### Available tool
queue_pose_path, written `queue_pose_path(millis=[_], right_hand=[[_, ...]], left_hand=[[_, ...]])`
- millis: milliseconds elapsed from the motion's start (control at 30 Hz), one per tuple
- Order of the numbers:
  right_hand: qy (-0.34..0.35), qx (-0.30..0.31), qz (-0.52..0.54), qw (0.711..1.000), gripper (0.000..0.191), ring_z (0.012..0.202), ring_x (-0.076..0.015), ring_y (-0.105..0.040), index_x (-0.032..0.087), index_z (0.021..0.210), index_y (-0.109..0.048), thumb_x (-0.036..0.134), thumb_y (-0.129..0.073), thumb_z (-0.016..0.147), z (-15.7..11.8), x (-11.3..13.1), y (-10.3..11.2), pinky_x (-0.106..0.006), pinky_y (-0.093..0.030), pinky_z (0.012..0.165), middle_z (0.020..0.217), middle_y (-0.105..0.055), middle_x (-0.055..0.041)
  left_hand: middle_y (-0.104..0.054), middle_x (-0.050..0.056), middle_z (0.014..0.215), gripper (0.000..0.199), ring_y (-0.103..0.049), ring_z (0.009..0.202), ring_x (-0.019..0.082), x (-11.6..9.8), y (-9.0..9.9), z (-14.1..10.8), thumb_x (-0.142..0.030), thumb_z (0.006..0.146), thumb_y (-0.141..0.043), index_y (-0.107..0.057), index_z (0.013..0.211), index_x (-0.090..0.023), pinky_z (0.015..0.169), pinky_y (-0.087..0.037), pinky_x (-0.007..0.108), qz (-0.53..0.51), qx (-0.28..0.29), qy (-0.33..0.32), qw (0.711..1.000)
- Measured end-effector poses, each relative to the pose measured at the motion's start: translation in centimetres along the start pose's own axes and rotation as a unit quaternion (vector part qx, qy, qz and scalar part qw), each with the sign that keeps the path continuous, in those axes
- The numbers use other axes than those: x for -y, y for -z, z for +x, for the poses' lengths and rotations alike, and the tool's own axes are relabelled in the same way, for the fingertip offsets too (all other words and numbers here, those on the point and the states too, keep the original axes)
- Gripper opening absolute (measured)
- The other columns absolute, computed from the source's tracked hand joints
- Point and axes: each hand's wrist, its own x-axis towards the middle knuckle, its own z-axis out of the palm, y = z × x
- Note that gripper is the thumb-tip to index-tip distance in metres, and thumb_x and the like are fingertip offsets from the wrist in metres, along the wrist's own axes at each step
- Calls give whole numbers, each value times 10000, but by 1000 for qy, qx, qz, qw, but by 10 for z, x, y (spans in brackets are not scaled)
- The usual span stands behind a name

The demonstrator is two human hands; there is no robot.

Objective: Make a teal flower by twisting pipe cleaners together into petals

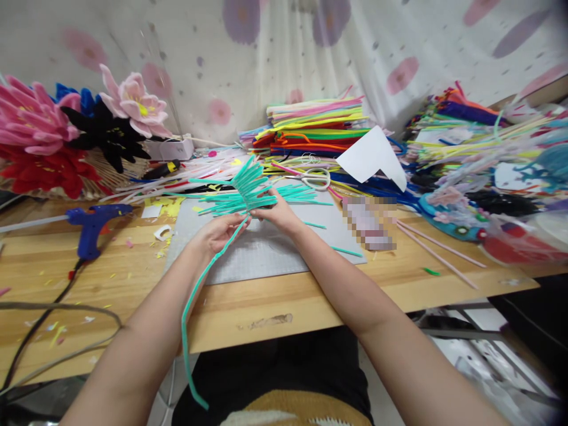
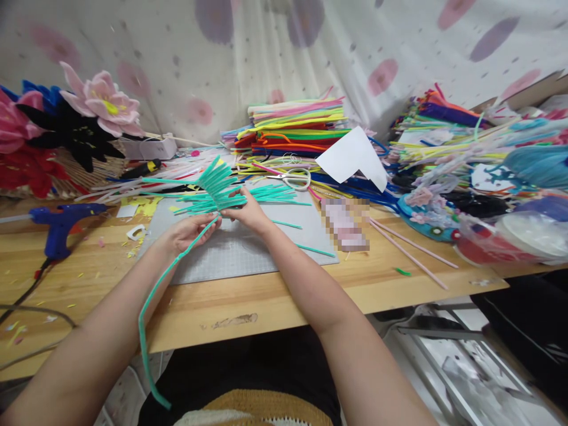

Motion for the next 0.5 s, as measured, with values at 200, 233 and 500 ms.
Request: queue_pose_path(millis=[200,233,500], right_hand=[[7,-6,-46,999,441,467,-45,-469,204,840,-409,266,-710,525,0,-1,2,-198,-391,472,675,-502,97],[10,-7,-52,999,443,468,-47,-472,204,847,-410,272,-710,528,0,-3,2,-199,-393,473,677,-503,96],[0,-8,-58,998,419,482,-68,-476,215,856,-406,248,-676,537,1,-7,-4,-195,-401,482,594,-508,108]], left_hand=[[-641,18,609,260,-621,528,108,5,0,4,61,646,-611,-467,708,-146,503,-494,176,78,-1,-111,991],[-643,18,605,295,-624,530,119,6,-1,4,52,638,-620,-434,728,-159,504,-493,192,90,-8,-127,988],[-599,-64,528,449,-542,401,105,14,-3,7,-1,558,-660,-354,821,-199,458,-416,203,179,-62,-229,955]])
